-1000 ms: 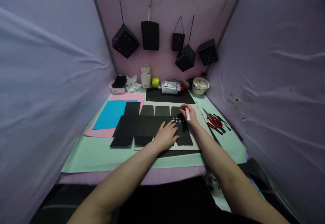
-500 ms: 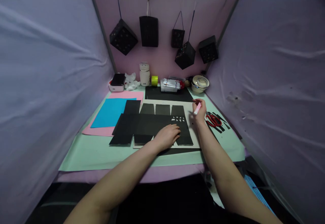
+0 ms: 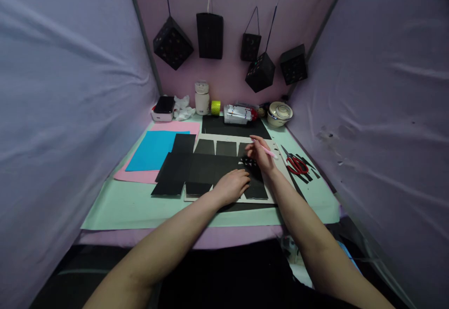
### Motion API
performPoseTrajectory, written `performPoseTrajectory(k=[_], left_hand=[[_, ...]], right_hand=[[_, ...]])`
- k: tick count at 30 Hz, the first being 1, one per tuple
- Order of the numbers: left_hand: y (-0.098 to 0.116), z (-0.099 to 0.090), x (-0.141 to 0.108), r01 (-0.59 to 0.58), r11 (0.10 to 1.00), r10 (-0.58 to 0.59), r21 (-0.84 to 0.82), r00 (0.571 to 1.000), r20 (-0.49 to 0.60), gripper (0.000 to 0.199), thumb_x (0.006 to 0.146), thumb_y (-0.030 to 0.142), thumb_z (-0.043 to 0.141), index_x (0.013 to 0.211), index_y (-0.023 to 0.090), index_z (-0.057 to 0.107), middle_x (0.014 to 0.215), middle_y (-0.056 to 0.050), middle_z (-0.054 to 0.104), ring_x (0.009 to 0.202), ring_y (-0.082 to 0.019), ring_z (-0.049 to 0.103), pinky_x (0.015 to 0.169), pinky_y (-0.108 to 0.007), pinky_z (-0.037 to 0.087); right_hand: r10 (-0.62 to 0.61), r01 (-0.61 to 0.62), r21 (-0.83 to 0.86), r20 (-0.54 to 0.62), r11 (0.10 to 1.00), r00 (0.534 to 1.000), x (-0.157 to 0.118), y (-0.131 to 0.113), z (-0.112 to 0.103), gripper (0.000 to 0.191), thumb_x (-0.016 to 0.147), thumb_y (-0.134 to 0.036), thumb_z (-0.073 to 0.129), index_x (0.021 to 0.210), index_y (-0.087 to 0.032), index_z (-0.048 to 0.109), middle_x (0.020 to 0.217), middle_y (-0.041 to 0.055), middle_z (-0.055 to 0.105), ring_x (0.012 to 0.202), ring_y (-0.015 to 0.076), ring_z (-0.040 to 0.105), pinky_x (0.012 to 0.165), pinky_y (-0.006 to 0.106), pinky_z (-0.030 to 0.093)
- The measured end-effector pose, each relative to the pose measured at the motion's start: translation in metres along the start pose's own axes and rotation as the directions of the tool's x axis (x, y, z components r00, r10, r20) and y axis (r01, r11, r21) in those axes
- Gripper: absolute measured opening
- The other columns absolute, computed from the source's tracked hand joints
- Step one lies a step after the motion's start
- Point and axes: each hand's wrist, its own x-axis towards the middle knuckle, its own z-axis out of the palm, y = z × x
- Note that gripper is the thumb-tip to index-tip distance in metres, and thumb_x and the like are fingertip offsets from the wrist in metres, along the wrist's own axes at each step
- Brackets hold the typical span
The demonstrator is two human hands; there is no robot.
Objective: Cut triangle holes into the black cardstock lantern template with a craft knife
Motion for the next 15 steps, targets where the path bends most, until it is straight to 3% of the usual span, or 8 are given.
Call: performPoseTrajectory(k=[3,8,12,15], left_hand=[[0.000,0.001,0.000,0.001,1.000,-0.001,0.006,1.000,0.003,0.020,0.095,0.023,0.052,0.106,0.016,0.068,0.116,-0.008,0.066,0.113,-0.022,0.059,0.103,-0.036,0.044],[0.000,0.000,0.000,0.006,1.000,-0.006,0.004,1.000,-0.002,0.019,0.095,0.023,0.052,0.102,0.016,0.068,0.114,-0.008,0.067,0.111,-0.022,0.059,0.101,-0.035,0.045],[0.001,-0.002,0.000,0.010,1.000,-0.010,0.000,1.000,0.005,0.018,0.095,0.022,0.052,0.101,0.017,0.068,0.114,-0.008,0.067,0.109,-0.022,0.059,0.100,-0.036,0.046],[0.001,-0.001,0.001,0.008,1.000,-0.008,-0.007,1.000,0.006,0.019,0.095,0.023,0.052,0.102,0.017,0.068,0.111,-0.008,0.067,0.109,-0.022,0.060,0.099,-0.036,0.046]], right_hand=[[0.088,-0.085,-0.085,0.024,0.993,0.996,0.001,0.000,-0.004,0.045,0.084,-0.062,0.048,0.100,-0.024,0.065,0.066,-0.0024,0.054,0.049,0.0095,0.042,0.046,0.023,0.033],[0.180,-0.167,-0.262,0.028,0.951,0.983,-0.004,-0.004,-0.003,0.025,0.076,-0.047,0.060,0.080,-0.022,0.063,0.061,-0.0031,0.053,0.050,0.0101,0.042,0.044,0.022,0.026],[0.237,-0.227,-0.178,0.038,0.958,0.971,-0.009,-0.008,-0.004,0.027,0.071,-0.045,0.068,0.078,-0.023,0.055,0.054,-0.0065,0.047,0.044,0.0083,0.036,0.043,0.022,0.022],[0.286,-0.280,-0.095,0.055,0.955,0.957,-0.014,-0.009,-0.006,0.032,0.065,-0.041,0.075,0.083,-0.021,0.059,0.061,-0.0042,0.054,0.049,0.0084,0.041,0.044,0.022,0.022]])
